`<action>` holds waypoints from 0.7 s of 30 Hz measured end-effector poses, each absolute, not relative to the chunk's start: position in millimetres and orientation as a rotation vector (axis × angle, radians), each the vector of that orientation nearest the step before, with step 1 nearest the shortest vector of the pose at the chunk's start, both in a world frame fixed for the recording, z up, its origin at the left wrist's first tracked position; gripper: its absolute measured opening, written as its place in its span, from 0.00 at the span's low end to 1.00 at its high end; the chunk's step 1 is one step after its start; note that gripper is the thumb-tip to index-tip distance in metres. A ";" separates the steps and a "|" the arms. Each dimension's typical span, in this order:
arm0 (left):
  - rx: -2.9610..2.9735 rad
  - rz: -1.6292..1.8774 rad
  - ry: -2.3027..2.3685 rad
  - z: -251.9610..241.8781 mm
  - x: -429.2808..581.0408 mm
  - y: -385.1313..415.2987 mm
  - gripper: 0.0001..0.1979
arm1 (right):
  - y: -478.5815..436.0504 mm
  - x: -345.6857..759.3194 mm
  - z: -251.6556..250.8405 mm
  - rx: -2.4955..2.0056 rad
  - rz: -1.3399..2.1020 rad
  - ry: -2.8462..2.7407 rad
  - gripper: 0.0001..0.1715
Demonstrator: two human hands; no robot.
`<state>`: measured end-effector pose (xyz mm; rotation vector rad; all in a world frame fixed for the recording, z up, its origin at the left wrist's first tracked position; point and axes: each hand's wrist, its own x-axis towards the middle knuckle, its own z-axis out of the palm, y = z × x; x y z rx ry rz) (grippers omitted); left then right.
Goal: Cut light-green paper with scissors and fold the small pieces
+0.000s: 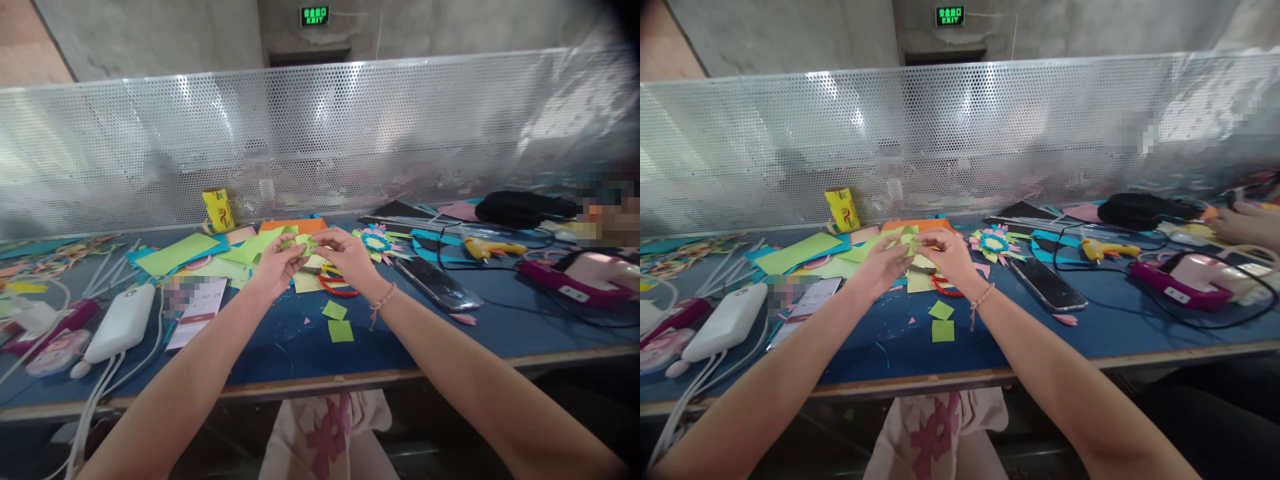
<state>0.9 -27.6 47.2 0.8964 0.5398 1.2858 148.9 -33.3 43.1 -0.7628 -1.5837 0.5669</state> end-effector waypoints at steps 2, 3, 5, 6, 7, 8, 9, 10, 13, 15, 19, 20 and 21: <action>0.902 1.282 0.542 47.0 0.9 -27.5 0.15 | -33.2 149.6 42.8 -0.776 0.539 -1.604 0.08; 0.903 1.279 0.544 46.9 1.0 -27.5 0.15 | -33.1 150.0 42.6 -0.781 0.526 -1.611 0.08; 0.904 1.271 0.545 47.0 1.2 -27.7 0.15 | -32.7 150.8 42.1 -0.787 0.508 -1.619 0.08; 0.905 1.268 0.546 47.1 1.3 -27.8 0.15 | -32.5 151.1 41.7 -0.790 0.498 -1.621 0.07; 0.907 1.267 0.547 47.1 1.4 -27.8 0.15 | -32.3 151.3 41.3 -0.791 0.489 -1.623 0.07; 0.908 1.267 0.548 47.2 1.5 -27.8 0.15 | -32.1 151.4 40.9 -0.789 0.479 -1.624 0.07; 0.908 1.266 0.548 47.1 1.5 -27.7 0.15 | -32.0 151.3 40.6 -0.785 0.468 -1.627 0.06; 0.907 1.268 0.549 47.1 1.4 -27.5 0.15 | -32.0 151.2 40.3 -0.780 0.455 -1.632 0.06; 0.910 1.266 0.546 46.9 1.3 -26.8 0.15 | -32.4 150.5 40.1 -0.765 0.423 -1.644 0.06; 0.915 1.270 0.550 46.8 1.3 -26.4 0.15 | -32.7 150.0 40.3 -0.759 0.410 -1.643 0.06; 0.913 1.290 0.572 46.4 2.0 -26.1 0.15 | -33.5 149.9 41.0 -0.783 0.368 -1.662 0.04; 0.912 1.293 0.576 46.4 2.1 -26.4 0.15 | -33.9 150.3 41.2 -0.791 0.351 -1.674 0.03; 0.913 1.292 0.577 46.7 2.0 -26.7 0.15 | -34.3 151.0 41.6 -0.795 0.332 -1.690 0.04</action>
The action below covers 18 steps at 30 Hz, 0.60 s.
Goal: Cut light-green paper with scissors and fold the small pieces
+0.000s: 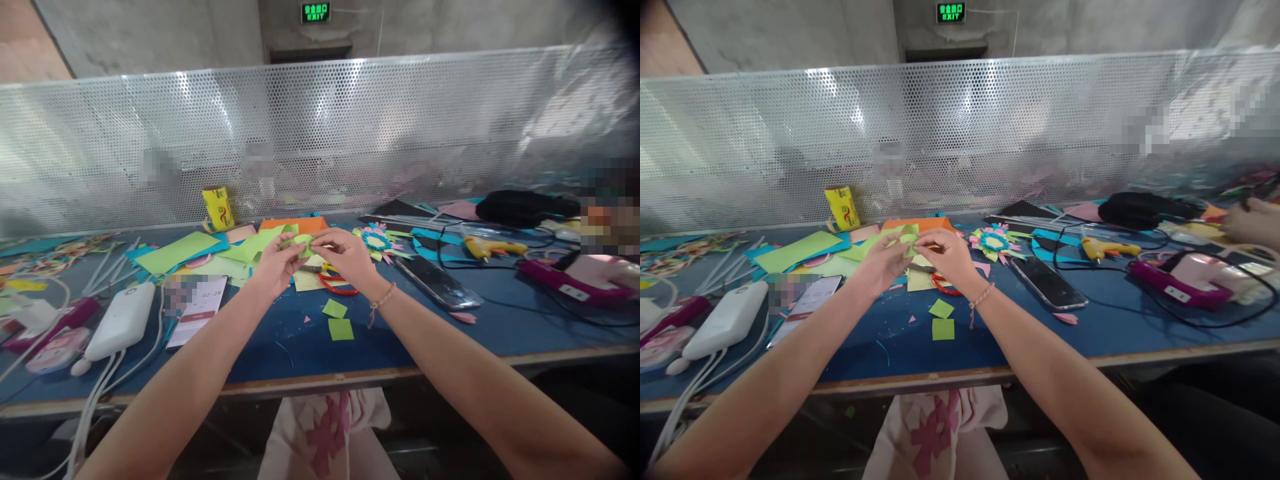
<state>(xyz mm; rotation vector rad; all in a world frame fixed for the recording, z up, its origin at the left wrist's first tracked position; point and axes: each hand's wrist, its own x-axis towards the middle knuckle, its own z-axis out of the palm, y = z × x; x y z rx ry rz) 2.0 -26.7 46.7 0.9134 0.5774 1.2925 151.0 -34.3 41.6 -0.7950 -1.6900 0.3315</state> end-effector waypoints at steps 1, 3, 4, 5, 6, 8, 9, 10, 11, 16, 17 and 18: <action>0.916 1.290 0.576 47.2 1.9 -27.2 0.14 | -34.8 151.8 42.1 -0.794 0.310 -1.707 0.05; 0.923 1.281 0.576 48.8 1.2 -28.5 0.12 | -35.8 154.0 43.3 -0.782 0.264 -1.757 0.08; 0.925 1.276 0.578 49.9 0.8 -29.2 0.12 | -36.1 155.1 43.9 -0.772 0.244 -1.787 0.11; 0.925 1.274 0.581 51.0 0.4 -29.9 0.11 | -36.1 156.1 44.4 -0.758 0.231 -1.814 0.13; 0.922 1.275 0.585 52.0 0.0 -30.4 0.11 | -35.9 156.9 44.8 -0.742 0.227 -1.840 0.15; 0.913 1.284 0.588 53.4 -0.4 -30.7 0.12 | -34.7 157.9 45.1 -0.707 0.232 -1.876 0.16; 0.909 1.289 0.586 53.7 -0.4 -30.6 0.12 | -33.9 158.1 45.1 -0.697 0.229 -1.885 0.15; 0.907 1.294 0.580 53.7 -0.2 -30.3 0.12 | -33.0 158.1 45.0 -0.696 0.213 -1.892 0.14; 0.904 1.298 0.571 53.4 0.0 -29.9 0.12 | -32.2 158.1 44.9 -0.703 0.184 -1.895 0.13; 0.931 1.299 0.554 51.5 0.6 -28.1 0.13 | -30.9 158.1 44.6 -0.762 0.071 -1.843 0.10; 0.945 1.293 0.557 51.4 0.3 -28.1 0.14 | -31.2 158.2 44.8 -0.768 0.076 -1.833 0.11; 0.963 1.285 0.556 51.5 -0.1 -28.2 0.15 | -31.7 158.3 44.9 -0.776 0.081 -1.827 0.12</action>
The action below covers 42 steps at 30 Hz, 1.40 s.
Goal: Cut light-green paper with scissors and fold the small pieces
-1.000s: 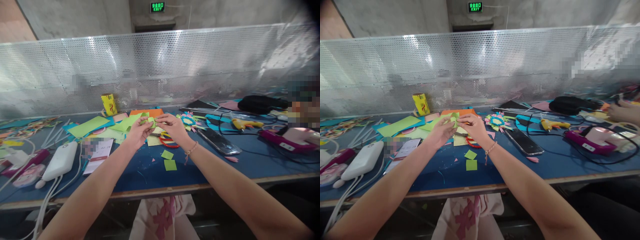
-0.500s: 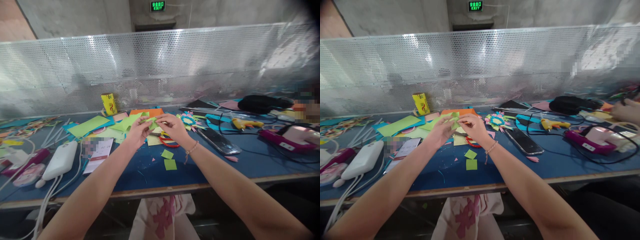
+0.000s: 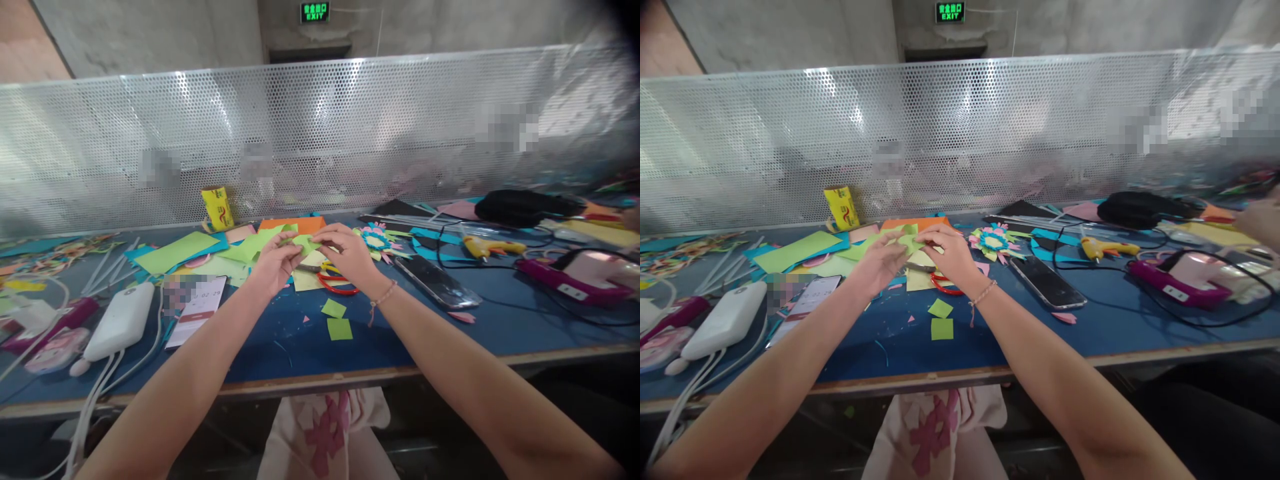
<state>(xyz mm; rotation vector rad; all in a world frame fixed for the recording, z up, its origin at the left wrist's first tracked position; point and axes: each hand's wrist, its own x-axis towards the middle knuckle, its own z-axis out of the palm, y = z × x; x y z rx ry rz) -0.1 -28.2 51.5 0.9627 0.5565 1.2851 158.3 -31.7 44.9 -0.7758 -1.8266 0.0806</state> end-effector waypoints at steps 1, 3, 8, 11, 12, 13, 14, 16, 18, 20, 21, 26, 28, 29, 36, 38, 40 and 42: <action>0.982 1.281 0.554 51.7 -0.5 -28.5 0.16 | -32.2 158.2 45.1 -0.785 0.082 -1.822 0.12; 1.022 1.304 0.557 51.9 -0.6 -29.7 0.16 | -33.6 157.9 45.5 -0.809 0.069 -1.803 0.12; 1.226 1.530 0.578 52.8 3.0 -36.9 0.13 | -38.0 155.2 45.6 -0.823 0.073 -1.675 0.11; 1.425 1.618 0.621 54.3 4.5 -42.8 0.10 | -40.3 152.8 45.3 -0.800 0.137 -1.594 0.10; 1.487 1.637 0.646 54.7 4.5 -44.3 0.10 | -40.9 152.0 45.2 -0.791 0.152 -1.576 0.10; 1.542 1.655 0.676 54.8 4.1 -45.5 0.09 | -41.3 151.1 45.1 -0.780 0.163 -1.562 0.10; 1.592 1.671 0.706 54.6 3.6 -46.3 0.09 | -41.8 150.3 44.9 -0.768 0.173 -1.552 0.10; 1.672 1.708 0.762 53.5 2.3 -46.7 0.08 | -42.6 148.4 44.5 -0.747 0.193 -1.542 0.10; 1.717 1.743 0.797 52.0 1.4 -46.2 0.07 | -43.9 146.3 44.2 -0.739 0.215 -1.541 0.10; 1.701 1.773 0.808 50.8 1.1 -45.6 0.06 | -45.6 144.1 44.3 -0.741 0.242 -1.540 0.09; 1.674 1.786 0.807 50.5 1.2 -45.4 0.06 | -46.6 143.0 44.5 -0.739 0.257 -1.540 0.09; 1.598 1.816 0.782 50.6 2.8 -46.2 0.06 | -51.0 139.5 46.6 -0.685 0.287 -1.525 0.09; 1.581 1.812 0.769 50.6 3.5 -46.5 0.06 | -52.0 139.0 47.2 -0.687 0.293 -1.521 0.08; 1.567 1.806 0.763 50.5 3.8 -46.5 0.06 | -52.3 138.8 47.3 -0.696 0.297 -1.521 0.08; 1.449 1.761 0.763 49.1 9.7 -47.2 0.05 | -52.6 137.0 47.7 -0.703 0.317 -1.512 0.06; 1.409 1.751 0.775 48.2 11.5 -46.9 0.04 | -52.1 136.4 47.9 -0.714 0.339 -1.505 0.06; 1.386 1.746 0.770 46.7 13.0 -46.0 0.04 | -51.5 135.7 47.7 -0.742 0.363 -1.502 0.05; 1.377 1.749 0.755 44.5 14.2 -44.6 0.05 | -51.1 134.7 47.2 -0.756 0.395 -1.503 0.05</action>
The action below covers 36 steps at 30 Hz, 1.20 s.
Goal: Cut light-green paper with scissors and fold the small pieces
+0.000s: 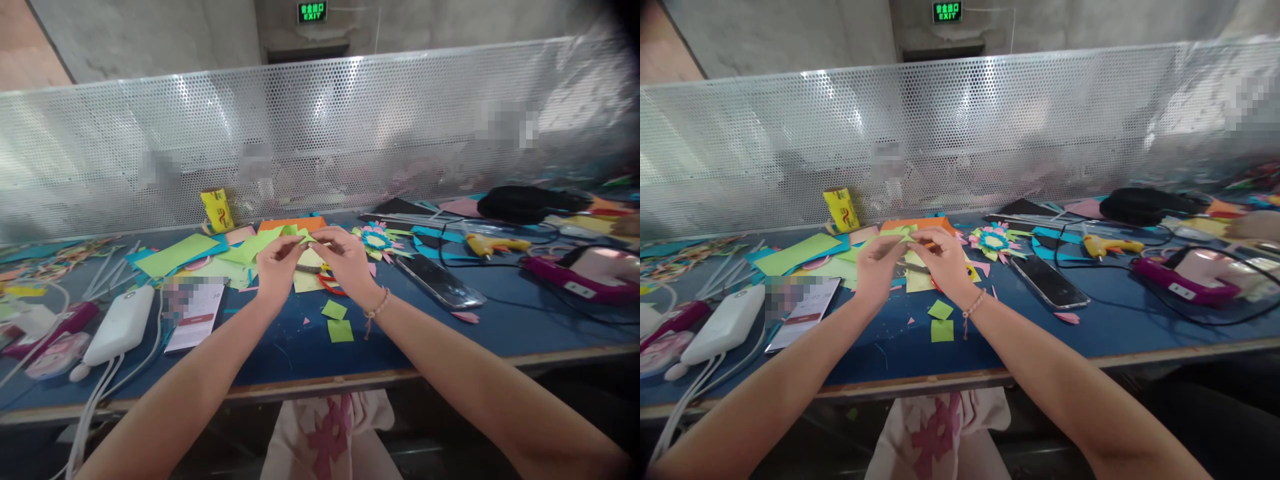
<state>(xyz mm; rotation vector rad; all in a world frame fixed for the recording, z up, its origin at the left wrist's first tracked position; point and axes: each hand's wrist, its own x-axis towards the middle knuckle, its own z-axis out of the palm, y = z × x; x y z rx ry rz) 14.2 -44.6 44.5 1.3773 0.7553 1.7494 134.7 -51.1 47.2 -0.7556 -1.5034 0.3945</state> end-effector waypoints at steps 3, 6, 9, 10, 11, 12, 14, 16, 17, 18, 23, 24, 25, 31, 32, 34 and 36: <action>1.365 1.749 0.745 41.6 15.8 -43.1 0.06 | -50.4 133.0 45.9 -0.753 0.470 -1.485 0.07; 1.354 1.729 0.729 40.8 16.5 -43.2 0.07 | -48.8 132.0 44.2 -0.744 0.504 -1.480 0.07; 1.394 1.734 0.708 41.9 15.6 -44.3 0.05 | -46.6 132.3 42.6 -0.707 0.474 -1.516 0.06; 1.426 1.741 0.710 42.4 15.0 -44.7 0.04 | -46.2 132.6 42.3 -0.696 0.461 -1.528 0.05; 1.462 1.748 0.717 43.0 14.3 -45.0 0.03 | -46.1 133.0 42.1 -0.686 0.447 -1.541 0.05; 1.501 1.750 0.727 43.6 13.5 -45.3 0.02 | -46.2 133.6 42.2 -0.679 0.431 -1.558 0.04; 1.563 1.745 0.737 44.8 12.1 -45.6 0.02 | -47.0 135.2 42.9 -0.676 0.399 -1.601 0.05; 1.598 1.734 0.723 45.8 10.6 -45.3 0.02 | -47.8 138.0 44.3 -0.687 0.365 -1.651 0.06; 1.612 1.729 0.714 46.2 9.8 -44.8 0.03 | -47.9 139.8 45.2 -0.693 0.345 -1.677 0.06; 1.630 1.722 0.707 46.4 9.0 -44.1 0.03 | -47.9 141.8 46.2 -0.699 0.323 -1.704 0.06; 1.763 1.688 0.731 45.1 4.6 -38.2 0.04 | -46.6 151.0 50.8 -0.713 0.201 -1.812 0.07; 1.780 1.689 0.738 44.9 3.9 -37.1 0.04 | -46.6 151.9 51.4 -0.712 0.188 -1.829 0.08; 1.795 1.694 0.744 44.7 3.3 -36.0 0.04 | -46.8 152.4 51.9 -0.710 0.180 -1.846 0.08; 1.934 1.731 0.753 44.5 1.7 -31.4 0.04 | -45.9 151.3 49.7 -0.664 0.280 -1.888 0.12; 1.948 1.730 0.751 44.6 1.7 -31.2 0.05 | -45.1 150.9 48.9 -0.661 0.303 -1.880 0.12; 1.955 1.712 0.734 44.6 1.5 -31.3 0.05 | -43.9 150.4 47.2 -0.660 0.330 -1.863 0.12; 1.944 1.690 0.705 44.5 1.6 -31.8 0.04 | -43.8 150.4 46.3 -0.653 0.317 -1.857 0.10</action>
